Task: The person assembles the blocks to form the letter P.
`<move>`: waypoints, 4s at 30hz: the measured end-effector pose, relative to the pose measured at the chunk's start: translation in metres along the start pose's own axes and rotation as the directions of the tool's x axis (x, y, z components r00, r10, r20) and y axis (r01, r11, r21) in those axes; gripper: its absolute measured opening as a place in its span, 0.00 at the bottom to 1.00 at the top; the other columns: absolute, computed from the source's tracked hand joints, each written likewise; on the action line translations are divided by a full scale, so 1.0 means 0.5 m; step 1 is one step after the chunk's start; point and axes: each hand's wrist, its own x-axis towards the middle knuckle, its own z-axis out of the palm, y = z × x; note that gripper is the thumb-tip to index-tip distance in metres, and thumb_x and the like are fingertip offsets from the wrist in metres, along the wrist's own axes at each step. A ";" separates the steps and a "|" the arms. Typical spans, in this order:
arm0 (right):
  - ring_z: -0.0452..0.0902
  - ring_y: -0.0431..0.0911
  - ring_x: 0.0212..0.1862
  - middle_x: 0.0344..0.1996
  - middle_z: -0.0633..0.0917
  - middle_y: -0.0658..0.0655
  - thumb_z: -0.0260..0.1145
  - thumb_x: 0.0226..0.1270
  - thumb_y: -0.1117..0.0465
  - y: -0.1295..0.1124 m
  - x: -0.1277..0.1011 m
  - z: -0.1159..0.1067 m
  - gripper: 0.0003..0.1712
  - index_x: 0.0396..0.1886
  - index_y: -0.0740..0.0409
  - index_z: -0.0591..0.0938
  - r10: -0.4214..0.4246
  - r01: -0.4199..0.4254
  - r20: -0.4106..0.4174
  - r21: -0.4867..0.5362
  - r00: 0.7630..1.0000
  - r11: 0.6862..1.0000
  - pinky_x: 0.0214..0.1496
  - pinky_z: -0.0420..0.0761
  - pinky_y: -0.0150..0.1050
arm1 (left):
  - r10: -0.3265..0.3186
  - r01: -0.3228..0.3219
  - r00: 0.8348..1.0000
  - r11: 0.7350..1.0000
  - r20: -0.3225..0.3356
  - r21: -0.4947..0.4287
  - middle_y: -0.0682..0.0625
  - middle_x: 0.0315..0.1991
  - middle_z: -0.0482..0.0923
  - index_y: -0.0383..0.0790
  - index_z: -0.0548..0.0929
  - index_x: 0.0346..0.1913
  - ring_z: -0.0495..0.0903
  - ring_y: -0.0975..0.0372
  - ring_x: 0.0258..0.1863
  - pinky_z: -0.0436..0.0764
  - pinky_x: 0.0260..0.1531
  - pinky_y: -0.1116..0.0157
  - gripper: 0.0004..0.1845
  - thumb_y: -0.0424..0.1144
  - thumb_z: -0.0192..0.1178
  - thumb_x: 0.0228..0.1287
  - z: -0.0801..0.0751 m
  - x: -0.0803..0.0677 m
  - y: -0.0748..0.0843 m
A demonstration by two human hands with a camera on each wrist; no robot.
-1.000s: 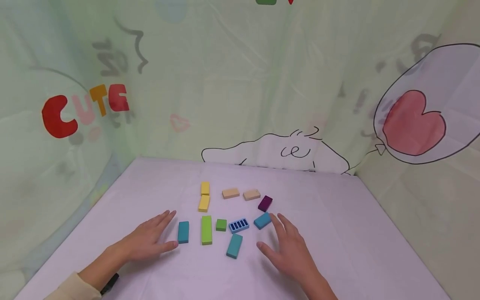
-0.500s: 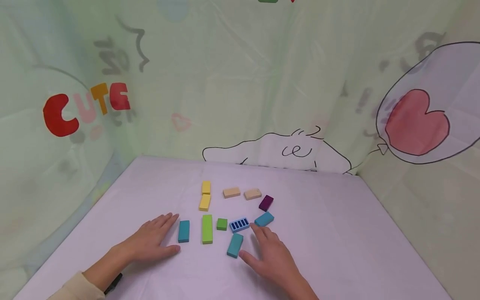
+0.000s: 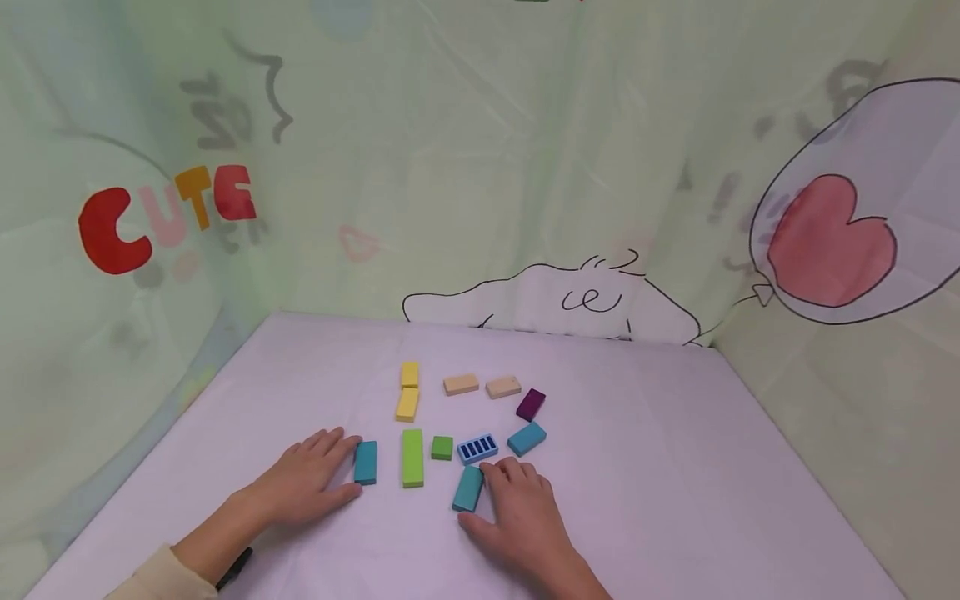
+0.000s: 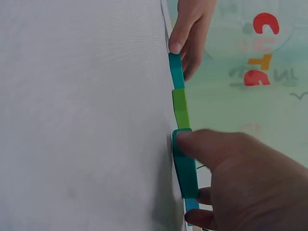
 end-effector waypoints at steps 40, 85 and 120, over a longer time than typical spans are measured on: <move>0.71 0.41 0.58 0.53 0.80 0.38 0.70 0.56 0.25 -0.071 -0.031 0.013 0.37 0.59 0.37 0.81 -0.274 0.210 0.249 0.256 0.929 0.944 0.67 0.79 0.55 | -0.033 0.033 0.999 0.999 -0.007 0.013 0.37 0.78 0.62 0.43 0.68 0.76 0.59 0.39 0.78 0.60 0.73 0.33 0.37 0.58 0.60 0.71 -0.008 -0.005 0.008; 0.71 0.38 0.59 0.53 0.79 0.35 0.62 0.54 0.17 -0.070 -0.038 0.020 0.42 0.61 0.35 0.79 -0.303 0.261 0.231 0.194 0.925 0.946 0.69 0.78 0.52 | 0.071 -0.052 0.993 0.980 0.096 -0.194 0.44 0.75 0.68 0.47 0.66 0.75 0.61 0.43 0.79 0.54 0.72 0.28 0.38 0.61 0.63 0.69 0.001 -0.034 0.059; 0.71 0.40 0.59 0.55 0.80 0.38 0.64 0.56 0.19 -0.067 -0.036 0.019 0.42 0.62 0.37 0.79 -0.308 0.263 0.250 0.198 0.918 0.944 0.70 0.76 0.53 | 0.172 -0.167 0.982 0.984 0.081 -0.068 0.44 0.74 0.68 0.46 0.69 0.75 0.63 0.44 0.77 0.55 0.70 0.26 0.37 0.63 0.60 0.71 0.021 -0.019 0.087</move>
